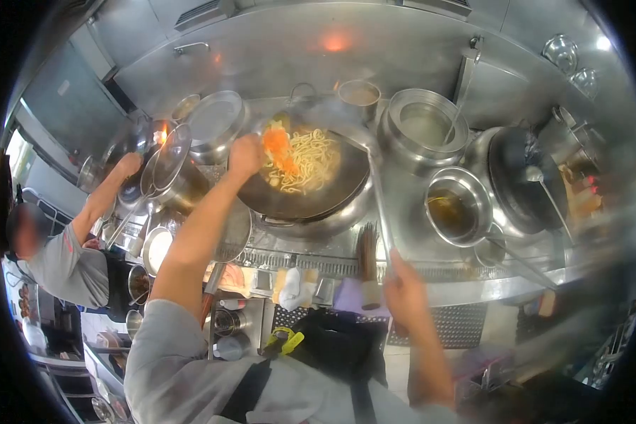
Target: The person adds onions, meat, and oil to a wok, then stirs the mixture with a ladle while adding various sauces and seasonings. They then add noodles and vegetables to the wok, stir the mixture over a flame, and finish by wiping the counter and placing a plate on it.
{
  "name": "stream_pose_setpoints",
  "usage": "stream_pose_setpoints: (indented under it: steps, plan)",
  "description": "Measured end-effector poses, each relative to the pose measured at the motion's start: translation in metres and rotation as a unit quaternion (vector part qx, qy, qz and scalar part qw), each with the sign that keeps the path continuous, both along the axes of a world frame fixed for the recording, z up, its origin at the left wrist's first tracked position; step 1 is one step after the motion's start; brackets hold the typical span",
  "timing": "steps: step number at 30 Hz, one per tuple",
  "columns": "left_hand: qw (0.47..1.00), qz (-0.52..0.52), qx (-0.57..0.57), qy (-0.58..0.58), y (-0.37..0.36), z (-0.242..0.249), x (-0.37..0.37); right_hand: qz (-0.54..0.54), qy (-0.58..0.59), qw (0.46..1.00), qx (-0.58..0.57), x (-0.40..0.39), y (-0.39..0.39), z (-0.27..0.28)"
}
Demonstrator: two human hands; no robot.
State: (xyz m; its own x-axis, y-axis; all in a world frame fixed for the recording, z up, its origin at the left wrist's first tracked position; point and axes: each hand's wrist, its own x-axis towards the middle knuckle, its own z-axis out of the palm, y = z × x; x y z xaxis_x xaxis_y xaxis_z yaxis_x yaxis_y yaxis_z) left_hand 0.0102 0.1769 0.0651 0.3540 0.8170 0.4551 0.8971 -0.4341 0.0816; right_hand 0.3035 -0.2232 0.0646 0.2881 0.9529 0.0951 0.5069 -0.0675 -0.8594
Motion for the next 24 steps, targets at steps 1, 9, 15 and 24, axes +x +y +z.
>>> stream_pose_setpoints:
  steps: [1, 9, 15, 24]
  plan:
    - [1.0, 0.002, -0.025, 0.015, -0.001, -0.002, 0.011, -0.011, -0.013, 1.0, 0.01, 0.004, -0.01, -0.003]
    - [0.998, -0.041, 0.02, 0.032, -0.024, 0.017, 0.024, -0.115, -0.211, 0.971, 0.02, 0.024, -0.066, 0.016]
    - [0.996, -0.08, 0.036, -0.026, -0.033, 0.011, 0.017, -0.202, -0.262, 0.942, -0.055, 0.074, -0.053, -0.039]
    - [0.986, -0.069, 0.1, -0.114, -0.056, 0.004, 0.013, -0.224, -0.359, 0.905, -0.038, 0.069, -0.041, -0.028]
